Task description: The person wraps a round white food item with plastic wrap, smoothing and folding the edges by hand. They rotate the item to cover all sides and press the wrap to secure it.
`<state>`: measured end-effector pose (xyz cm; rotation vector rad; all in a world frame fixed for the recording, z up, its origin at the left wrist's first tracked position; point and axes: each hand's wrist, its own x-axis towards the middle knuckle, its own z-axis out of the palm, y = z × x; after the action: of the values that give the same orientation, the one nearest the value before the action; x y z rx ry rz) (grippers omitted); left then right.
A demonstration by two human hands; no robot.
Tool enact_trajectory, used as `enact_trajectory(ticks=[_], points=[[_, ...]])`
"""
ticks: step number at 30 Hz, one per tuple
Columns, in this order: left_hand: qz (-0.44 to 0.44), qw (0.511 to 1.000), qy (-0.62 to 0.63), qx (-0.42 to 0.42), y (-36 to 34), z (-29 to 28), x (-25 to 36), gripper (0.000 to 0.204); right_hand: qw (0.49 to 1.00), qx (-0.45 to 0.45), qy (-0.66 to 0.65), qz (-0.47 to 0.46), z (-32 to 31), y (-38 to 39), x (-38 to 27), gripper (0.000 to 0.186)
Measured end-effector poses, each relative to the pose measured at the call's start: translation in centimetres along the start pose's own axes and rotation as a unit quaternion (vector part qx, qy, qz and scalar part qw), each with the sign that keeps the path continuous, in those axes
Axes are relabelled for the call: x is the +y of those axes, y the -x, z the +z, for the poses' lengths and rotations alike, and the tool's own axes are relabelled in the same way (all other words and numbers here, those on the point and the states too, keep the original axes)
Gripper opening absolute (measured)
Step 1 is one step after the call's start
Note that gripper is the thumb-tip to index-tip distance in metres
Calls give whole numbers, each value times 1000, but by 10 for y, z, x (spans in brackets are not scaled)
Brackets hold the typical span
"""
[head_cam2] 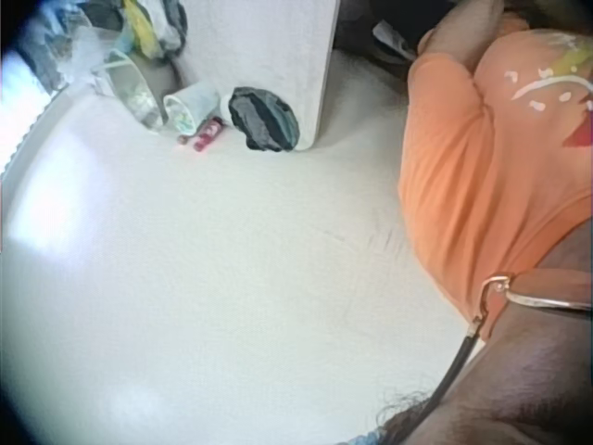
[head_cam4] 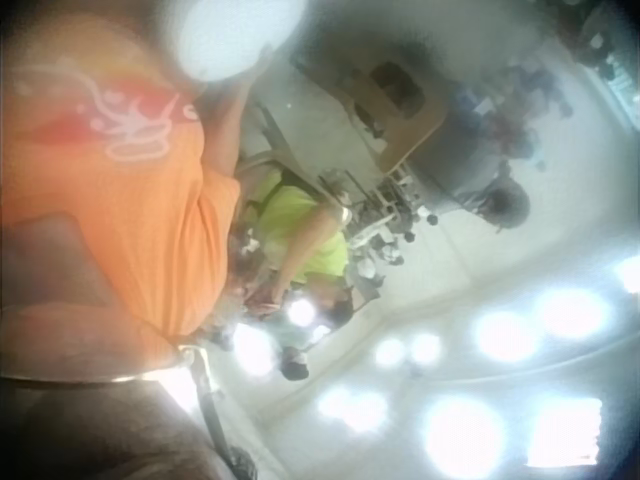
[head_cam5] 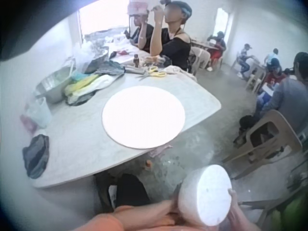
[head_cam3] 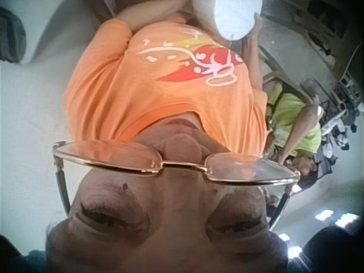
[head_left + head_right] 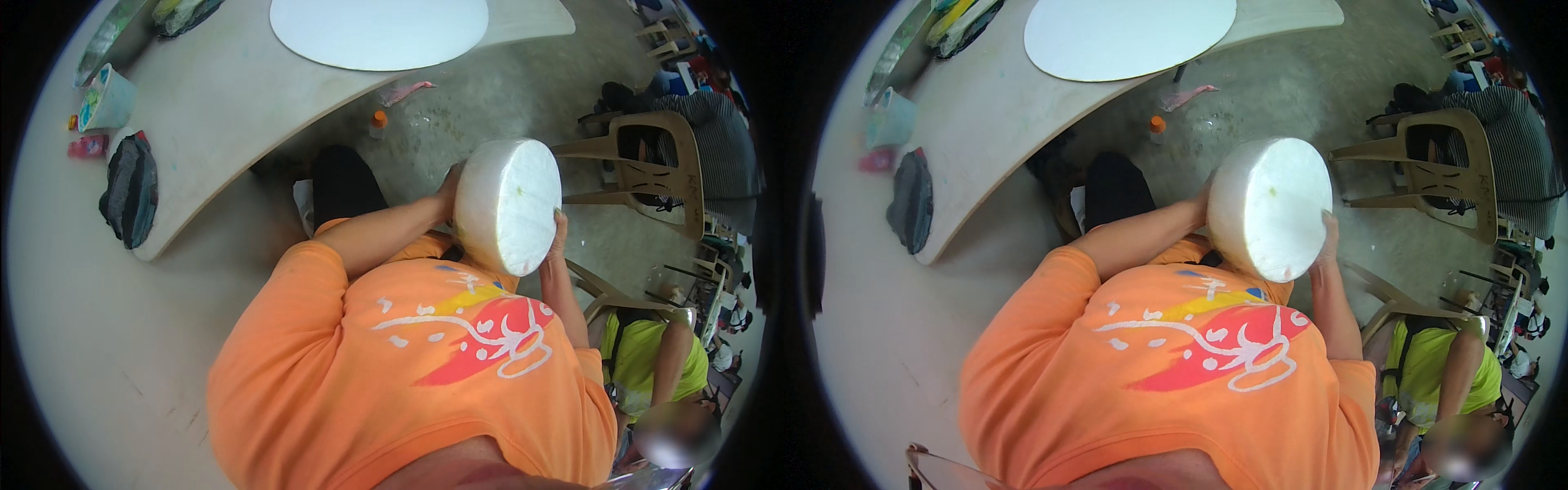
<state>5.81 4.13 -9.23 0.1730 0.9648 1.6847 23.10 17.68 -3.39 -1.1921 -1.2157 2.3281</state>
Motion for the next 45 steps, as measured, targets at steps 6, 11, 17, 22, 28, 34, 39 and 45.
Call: enact_trajectory(ticks=[6,11,17,22,28,34,39,45], points=[[-104,963,-175,179,-28,-73,-14,33,999,0,-53,5,-29,-3,-4,76],[-155,935,-226,223,-35,-105,1,31,990,0,-139,0,-63,-27,7,71],[-231,909,-248,243,-65,-125,-2,29,980,72,-183,13,-80,-49,19,67],[-269,884,-313,218,-113,-139,-5,27,979,100,-177,26,-118,-60,36,67],[-274,737,-594,172,-183,-188,-22,37,975,144,-160,62,-111,-53,47,57],[-188,570,-792,112,-244,-231,-29,47,968,212,-100,87,-83,-48,22,81],[-266,508,-803,163,-288,-256,-33,51,988,154,16,26,-80,-97,3,100],[-347,424,-825,138,-320,-319,-25,55,965,207,-42,153,-84,-99,25,108]])
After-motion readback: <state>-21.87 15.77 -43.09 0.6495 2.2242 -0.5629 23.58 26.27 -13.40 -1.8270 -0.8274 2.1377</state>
